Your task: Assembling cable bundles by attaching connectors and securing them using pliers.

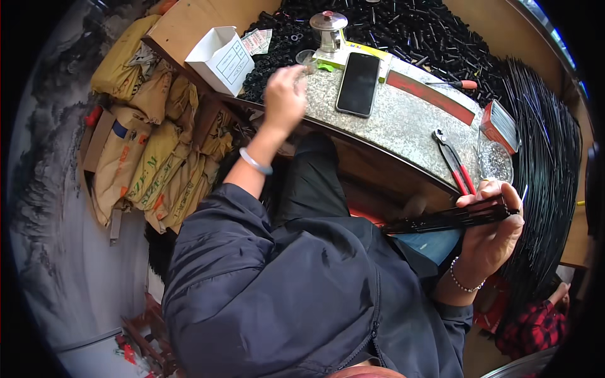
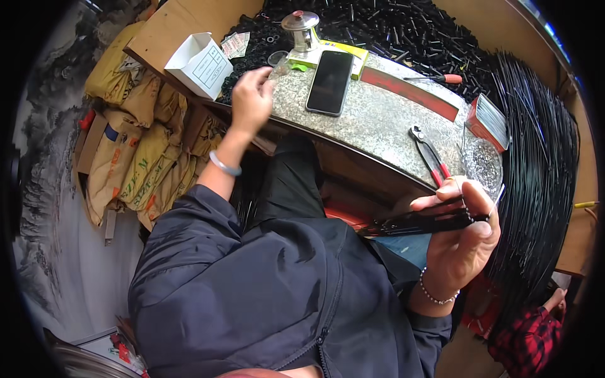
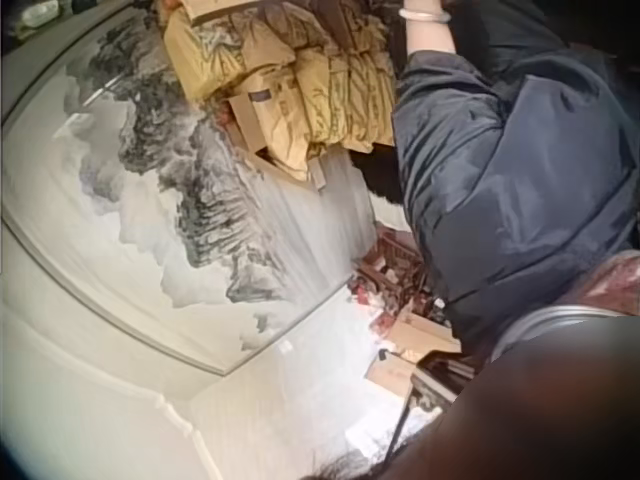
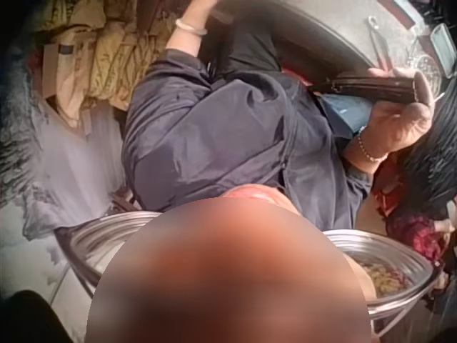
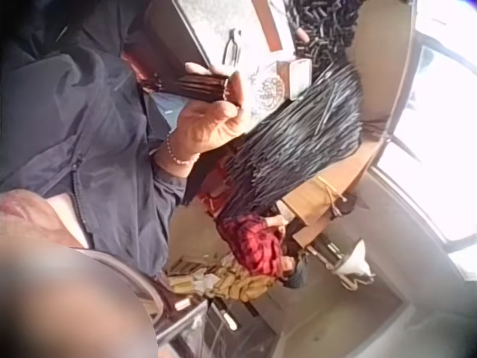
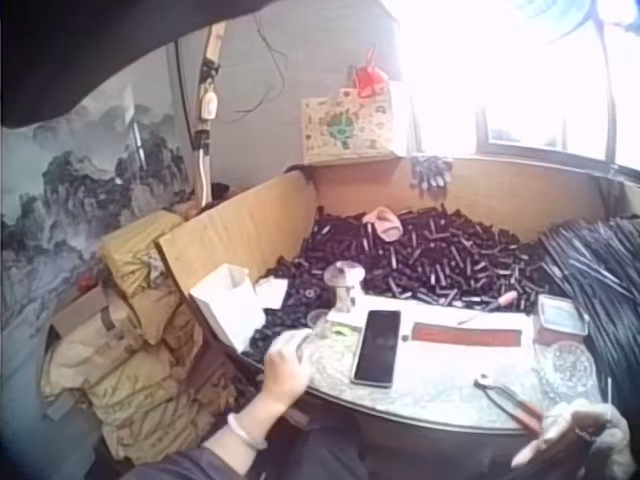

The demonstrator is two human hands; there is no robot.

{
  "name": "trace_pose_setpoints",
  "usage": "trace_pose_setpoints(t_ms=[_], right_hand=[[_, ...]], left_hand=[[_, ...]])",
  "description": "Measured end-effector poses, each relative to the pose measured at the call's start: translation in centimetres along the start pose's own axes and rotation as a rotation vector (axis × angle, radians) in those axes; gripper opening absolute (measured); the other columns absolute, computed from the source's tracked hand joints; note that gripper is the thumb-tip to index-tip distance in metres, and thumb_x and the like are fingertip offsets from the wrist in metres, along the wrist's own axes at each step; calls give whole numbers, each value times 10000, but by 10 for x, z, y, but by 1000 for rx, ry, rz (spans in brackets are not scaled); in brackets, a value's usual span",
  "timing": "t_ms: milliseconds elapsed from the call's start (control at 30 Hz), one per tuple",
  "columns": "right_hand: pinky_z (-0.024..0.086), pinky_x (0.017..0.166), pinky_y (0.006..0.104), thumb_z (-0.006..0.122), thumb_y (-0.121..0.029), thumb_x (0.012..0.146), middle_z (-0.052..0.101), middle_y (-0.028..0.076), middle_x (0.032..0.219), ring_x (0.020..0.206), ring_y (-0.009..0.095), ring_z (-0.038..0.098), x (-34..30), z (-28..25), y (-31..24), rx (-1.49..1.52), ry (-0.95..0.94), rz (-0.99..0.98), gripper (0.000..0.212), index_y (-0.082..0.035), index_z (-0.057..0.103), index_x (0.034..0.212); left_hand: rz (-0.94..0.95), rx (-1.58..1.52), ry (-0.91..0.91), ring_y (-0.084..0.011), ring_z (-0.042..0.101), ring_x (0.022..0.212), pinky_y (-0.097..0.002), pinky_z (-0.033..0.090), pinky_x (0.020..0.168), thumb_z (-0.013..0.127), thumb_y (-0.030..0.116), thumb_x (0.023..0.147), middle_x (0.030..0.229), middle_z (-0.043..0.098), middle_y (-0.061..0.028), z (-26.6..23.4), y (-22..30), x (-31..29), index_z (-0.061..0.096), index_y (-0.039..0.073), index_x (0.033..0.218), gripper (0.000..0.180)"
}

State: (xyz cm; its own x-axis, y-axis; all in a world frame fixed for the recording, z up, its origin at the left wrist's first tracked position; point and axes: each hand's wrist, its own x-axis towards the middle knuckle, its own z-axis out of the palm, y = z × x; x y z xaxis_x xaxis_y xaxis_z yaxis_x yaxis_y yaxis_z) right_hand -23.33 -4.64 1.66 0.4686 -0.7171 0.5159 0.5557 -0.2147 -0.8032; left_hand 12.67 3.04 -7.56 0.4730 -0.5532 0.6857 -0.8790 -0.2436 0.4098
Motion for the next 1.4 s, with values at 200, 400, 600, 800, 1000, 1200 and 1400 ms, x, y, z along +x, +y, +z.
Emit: trace_pose_setpoints(t_ms=[200, 400, 600, 800, 1000, 1200, 1400], right_hand=[[531, 741, 361, 518, -332, 915, 530, 220, 1012, 787, 283, 626, 10, 8, 6, 24, 0, -20, 382, 20, 440, 1041], [536, 777, 424, 576, -35, 848, 500, 205, 1036, 902, 257, 574, 10, 4, 10, 28, 6, -17, 197, -30, 410, 955], [550, 763, 396, 589, 112, 790, 511, 76, 921, 808, 146, 550, 7, 7, 19, 8, 101, 92, 230, -8, 491, 958], [515, 777, 278, 613, 89, 801, 573, 33, 864, 803, 96, 576, 3, 4, 28, 47, 87, 138, 144, 10, 540, 896], [530, 775, 319, 586, -38, 864, 557, 40, 840, 772, 103, 568, 4, 5, 29, 59, 77, 136, 81, 5, 536, 910], [546, 761, 368, 571, -127, 892, 531, 47, 805, 733, 107, 549, 1, 4, 33, 33, 62, 109, 136, 3, 532, 893], [548, 752, 361, 567, -157, 897, 558, 65, 815, 740, 127, 574, -2, 7, 36, 69, 57, 104, 169, 6, 529, 906]], left_hand=[[-105, 340, -156, -303, 568, 866, -381, 452, 793, 695, 186, 728, 891, 612, -136, 11, -68, 30, 645, 49, 975, 287], [-59, 266, -58, -333, 556, 878, -397, 451, 801, 674, 154, 732, 898, 592, -153, 38, -82, 42, 640, 122, 1065, 337], [-114, 319, -232, -331, 591, 841, -412, 474, 756, 678, 169, 712, 848, 618, -141, 42, -97, 56, 686, 96, 910, 211], [-91, 243, -217, -325, 595, 826, -397, 471, 728, 636, 96, 748, 871, 622, -138, 36, -97, 57, 590, 65, 937, 196], [-206, -443, 143, -158, 601, 803, -263, 497, 730, 583, 29, 842, 937, 607, -100, 26, -107, 65, 598, 0, 1061, 221], [-198, -1288, -332, -132, 623, 855, -218, 520, 770, 551, 103, 897, 1030, 616, -141, -22, 113, 76, 533, -23, 1176, 307], [-129, -1813, -879, -213, 627, 949, -308, 509, 856, 522, 73, 906, 1082, 610, -143, -7, 222, 61, 560, -32, 1124, 245]])
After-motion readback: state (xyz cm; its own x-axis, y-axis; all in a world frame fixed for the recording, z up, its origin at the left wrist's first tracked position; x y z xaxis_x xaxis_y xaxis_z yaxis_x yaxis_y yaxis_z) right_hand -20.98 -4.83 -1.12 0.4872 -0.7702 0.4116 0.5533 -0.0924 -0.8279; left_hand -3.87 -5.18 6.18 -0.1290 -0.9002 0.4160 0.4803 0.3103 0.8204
